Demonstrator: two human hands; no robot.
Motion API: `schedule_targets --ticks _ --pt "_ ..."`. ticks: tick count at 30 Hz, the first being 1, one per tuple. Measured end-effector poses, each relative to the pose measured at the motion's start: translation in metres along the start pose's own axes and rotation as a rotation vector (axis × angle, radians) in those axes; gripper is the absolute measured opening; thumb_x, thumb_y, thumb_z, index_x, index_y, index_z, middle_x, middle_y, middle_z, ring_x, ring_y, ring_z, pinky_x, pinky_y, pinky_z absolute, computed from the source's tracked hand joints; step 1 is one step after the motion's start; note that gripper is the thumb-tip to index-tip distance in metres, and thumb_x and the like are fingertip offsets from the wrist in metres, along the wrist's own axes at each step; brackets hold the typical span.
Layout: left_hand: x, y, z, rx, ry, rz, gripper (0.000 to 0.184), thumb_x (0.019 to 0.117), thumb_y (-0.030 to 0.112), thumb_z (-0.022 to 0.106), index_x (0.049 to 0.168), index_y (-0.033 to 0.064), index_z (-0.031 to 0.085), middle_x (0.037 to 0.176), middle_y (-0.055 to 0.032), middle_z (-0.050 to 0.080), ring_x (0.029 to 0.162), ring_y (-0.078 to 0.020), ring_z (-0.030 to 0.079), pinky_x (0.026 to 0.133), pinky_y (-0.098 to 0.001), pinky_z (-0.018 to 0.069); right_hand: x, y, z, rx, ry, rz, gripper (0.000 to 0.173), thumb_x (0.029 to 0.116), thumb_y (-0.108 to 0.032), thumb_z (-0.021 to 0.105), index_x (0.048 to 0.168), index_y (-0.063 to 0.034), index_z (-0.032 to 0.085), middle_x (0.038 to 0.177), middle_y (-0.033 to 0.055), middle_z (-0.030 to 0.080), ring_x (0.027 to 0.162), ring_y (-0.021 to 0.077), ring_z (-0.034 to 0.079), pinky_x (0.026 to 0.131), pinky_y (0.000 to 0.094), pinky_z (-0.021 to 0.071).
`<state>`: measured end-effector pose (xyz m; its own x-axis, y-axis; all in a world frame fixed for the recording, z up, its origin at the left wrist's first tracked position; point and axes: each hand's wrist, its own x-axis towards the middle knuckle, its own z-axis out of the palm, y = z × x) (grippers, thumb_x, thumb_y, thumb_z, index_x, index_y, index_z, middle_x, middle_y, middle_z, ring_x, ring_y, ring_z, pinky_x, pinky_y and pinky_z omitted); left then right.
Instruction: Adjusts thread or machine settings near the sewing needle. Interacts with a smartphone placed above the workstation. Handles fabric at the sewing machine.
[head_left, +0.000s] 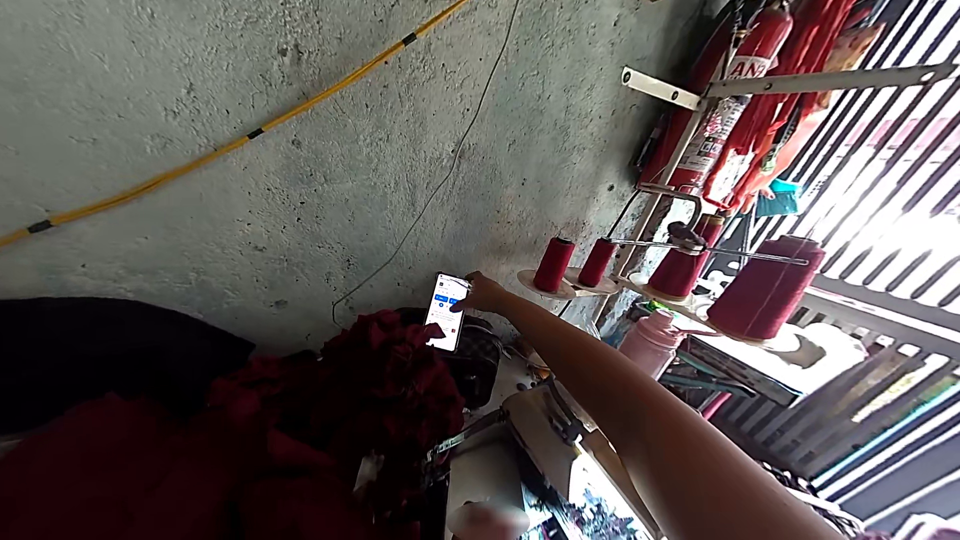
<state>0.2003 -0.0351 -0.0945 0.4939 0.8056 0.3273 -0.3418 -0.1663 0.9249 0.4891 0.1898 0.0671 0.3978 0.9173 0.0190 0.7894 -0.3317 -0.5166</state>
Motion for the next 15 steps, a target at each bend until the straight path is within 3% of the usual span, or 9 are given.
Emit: schedule_targets --ticks 2,5,10,12,13,15 --pt "0.000 0.001 0.000 -0.005 0.002 0.006 0.023 0.1020 0.011 0.050 0.106 -0.0080 0.061 0.102 -0.0128 0.068 0.101 -0.0122 0.066 0.096 -0.0302 0.0532 -0.003 0.000 0.005 -0.040 -0.013 -0.021 0.112 0.0746 -0.040 0.092 0.157 -0.0035 0.025 0.134 0.0268 0.060 0.125 0.0401 0.059 0.106 0.0593 0.0453" --pt "0.000 0.011 0.003 -0.001 -0.010 0.022 0.014 0.1005 0.004 0.049 0.103 -0.0068 0.058 0.097 -0.0045 0.065 0.097 -0.0031 0.062 0.093 -0.0243 0.0511 -0.007 -0.002 0.015 -0.065 0.026 -0.047 0.132 0.0685 -0.044 0.095 0.162 -0.0073 0.009 0.135 0.0287 0.059 0.123 0.0434 0.061 0.102 0.0623 0.0477" --pt "-0.001 0.012 0.003 -0.003 -0.015 0.039 0.010 0.0987 -0.001 0.048 0.101 -0.0030 0.057 0.095 0.0009 0.065 0.096 0.0016 0.062 0.092 -0.0211 0.0517 -0.021 -0.009 0.020 -0.093 0.103 -0.082 0.150 0.0580 -0.041 0.101 0.165 -0.0172 -0.002 0.151 0.0334 0.039 0.123 0.0499 0.057 0.094 0.0646 0.0509" --pt "-0.001 0.012 0.003 -0.012 -0.015 0.035 0.009 0.0993 -0.001 0.048 0.101 -0.0024 0.057 0.095 0.0017 0.065 0.096 0.0017 0.063 0.092 -0.0214 0.0516 -0.024 -0.011 0.019 -0.074 0.135 -0.101 0.147 0.0582 -0.038 0.101 0.165 -0.0177 0.001 0.151 0.0334 0.037 0.121 0.0500 0.057 0.092 0.0643 0.0519" --pt "-0.001 0.013 0.003 -0.011 -0.013 0.034 0.009 0.0991 -0.001 0.048 0.101 -0.0019 0.057 0.094 0.0021 0.065 0.095 0.0019 0.063 0.092 -0.0212 0.0517 -0.026 -0.012 0.017 -0.069 0.162 -0.110 0.139 0.0607 -0.035 0.100 0.164 -0.0155 0.009 0.149 0.0324 0.040 0.120 0.0490 0.058 0.092 0.0635 0.0517" --pt "-0.001 0.013 0.003 -0.011 -0.014 0.037 0.009 0.0989 -0.001 0.048 0.101 -0.0011 0.057 0.094 0.0029 0.065 0.095 0.0018 0.062 0.092 -0.0212 0.0515 -0.029 -0.014 0.013 -0.069 0.229 -0.128 0.106 0.0688 -0.029 0.096 0.152 -0.0068 0.035 0.141 0.0285 0.050 0.119 0.0452 0.060 0.093 0.0616 0.0514"
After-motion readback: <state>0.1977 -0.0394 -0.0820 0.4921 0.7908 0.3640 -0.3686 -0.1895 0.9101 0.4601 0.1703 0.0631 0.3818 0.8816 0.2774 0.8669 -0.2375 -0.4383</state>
